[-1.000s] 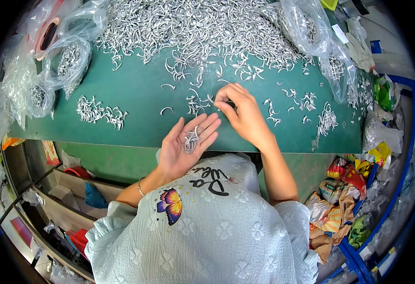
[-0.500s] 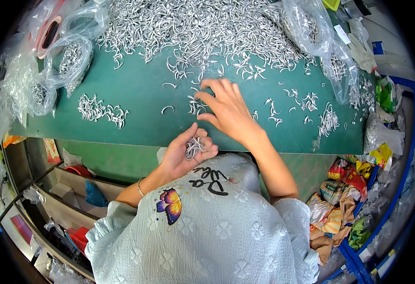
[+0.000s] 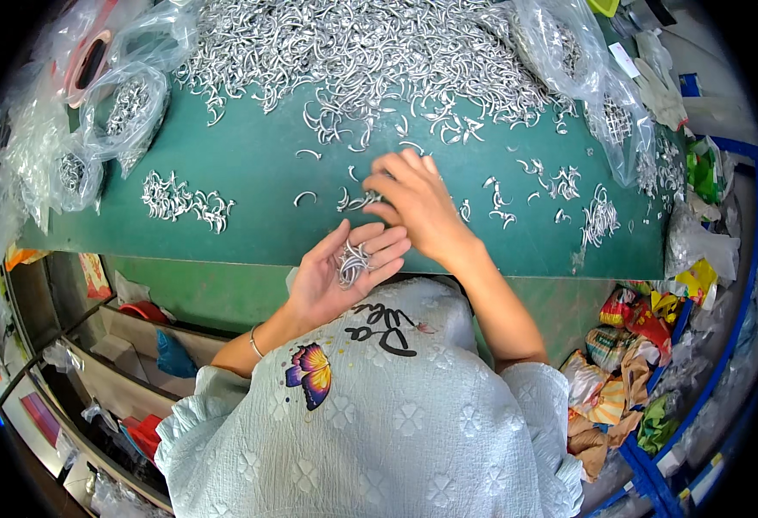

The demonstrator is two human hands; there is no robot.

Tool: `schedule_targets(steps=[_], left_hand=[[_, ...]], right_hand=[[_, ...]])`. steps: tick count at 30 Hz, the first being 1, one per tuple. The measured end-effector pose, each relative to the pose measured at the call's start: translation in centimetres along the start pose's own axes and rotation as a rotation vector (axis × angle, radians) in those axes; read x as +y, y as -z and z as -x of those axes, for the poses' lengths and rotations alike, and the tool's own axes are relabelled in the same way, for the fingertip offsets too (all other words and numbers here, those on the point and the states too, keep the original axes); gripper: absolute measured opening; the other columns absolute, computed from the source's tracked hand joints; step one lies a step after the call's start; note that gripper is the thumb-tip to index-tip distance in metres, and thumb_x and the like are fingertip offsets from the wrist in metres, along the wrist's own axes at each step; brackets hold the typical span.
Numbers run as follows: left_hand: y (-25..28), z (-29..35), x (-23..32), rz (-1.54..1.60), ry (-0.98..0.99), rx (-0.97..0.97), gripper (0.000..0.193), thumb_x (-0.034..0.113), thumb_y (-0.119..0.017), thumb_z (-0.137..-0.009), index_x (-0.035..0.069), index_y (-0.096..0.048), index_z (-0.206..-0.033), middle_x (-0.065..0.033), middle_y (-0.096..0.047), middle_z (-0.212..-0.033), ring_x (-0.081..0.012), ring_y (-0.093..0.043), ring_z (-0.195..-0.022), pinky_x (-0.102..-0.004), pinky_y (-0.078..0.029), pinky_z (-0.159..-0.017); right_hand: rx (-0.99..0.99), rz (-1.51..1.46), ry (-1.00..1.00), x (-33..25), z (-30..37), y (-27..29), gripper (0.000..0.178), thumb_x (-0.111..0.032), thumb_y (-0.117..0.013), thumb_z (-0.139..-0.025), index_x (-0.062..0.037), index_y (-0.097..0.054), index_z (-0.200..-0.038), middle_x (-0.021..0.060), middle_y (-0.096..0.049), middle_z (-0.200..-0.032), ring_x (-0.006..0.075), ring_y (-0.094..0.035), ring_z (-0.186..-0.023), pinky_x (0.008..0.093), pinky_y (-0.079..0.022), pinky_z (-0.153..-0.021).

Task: The person sorts small, silver-colored metal pieces from a large pile on a green table by hand, gathering them into their palm and then picking them one by one.

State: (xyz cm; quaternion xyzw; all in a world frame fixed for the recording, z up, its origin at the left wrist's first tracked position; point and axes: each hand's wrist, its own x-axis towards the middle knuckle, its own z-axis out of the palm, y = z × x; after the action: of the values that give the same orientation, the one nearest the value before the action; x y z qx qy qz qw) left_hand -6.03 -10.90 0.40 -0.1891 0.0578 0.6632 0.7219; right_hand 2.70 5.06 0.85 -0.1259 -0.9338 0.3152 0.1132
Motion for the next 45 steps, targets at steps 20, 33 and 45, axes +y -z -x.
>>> schedule_targets(steps=[20, 33, 45], left_hand=[[-1.2, -0.3, -0.4, -0.428, 0.093, 0.124, 0.046, 0.021, -0.041, -0.097, -0.008, -0.037, -0.133, -0.0237, -0.044, -0.135, -0.0309, -0.045, -0.126, -0.0387, -0.039, -0.104], [-0.7, -0.3, -0.3, -0.413, 0.063, 0.103, 0.048, 0.014, -0.045, -0.094, -0.009, -0.034, -0.135, -0.025, -0.037, -0.14, -0.0315, -0.039, -0.131, -0.0381, -0.033, -0.109], [-0.5, -0.4, -0.5, -0.409, 0.051, 0.143, 0.044, 0.017, -0.044, -0.097, -0.007, -0.037, -0.133, -0.024, -0.046, -0.133, -0.0316, -0.048, -0.123, -0.0389, -0.04, -0.104]], right_hand=[[0.082, 0.187, -0.233, 0.5, 1.9, 2.1, 0.011, -0.005, -0.066, -0.077, -0.0054, -0.057, -0.083, 0.0056, -0.054, -0.089, 0.0241, -0.049, -0.085, 0.0352, -0.033, -0.075], [0.138, 0.171, -0.144, 0.5, 1.4, 2.3, 0.014, -0.006, -0.067, -0.075, -0.006, -0.057, -0.085, 0.0047, -0.053, -0.093, 0.0235, -0.049, -0.092, 0.0363, -0.032, -0.082], [0.282, 0.121, -0.069, 0.2, -1.5, 0.2, 0.017, -0.008, -0.068, -0.075, -0.0066, -0.061, -0.09, 0.0047, -0.056, -0.094, 0.023, -0.051, -0.091, 0.0357, -0.034, -0.079]])
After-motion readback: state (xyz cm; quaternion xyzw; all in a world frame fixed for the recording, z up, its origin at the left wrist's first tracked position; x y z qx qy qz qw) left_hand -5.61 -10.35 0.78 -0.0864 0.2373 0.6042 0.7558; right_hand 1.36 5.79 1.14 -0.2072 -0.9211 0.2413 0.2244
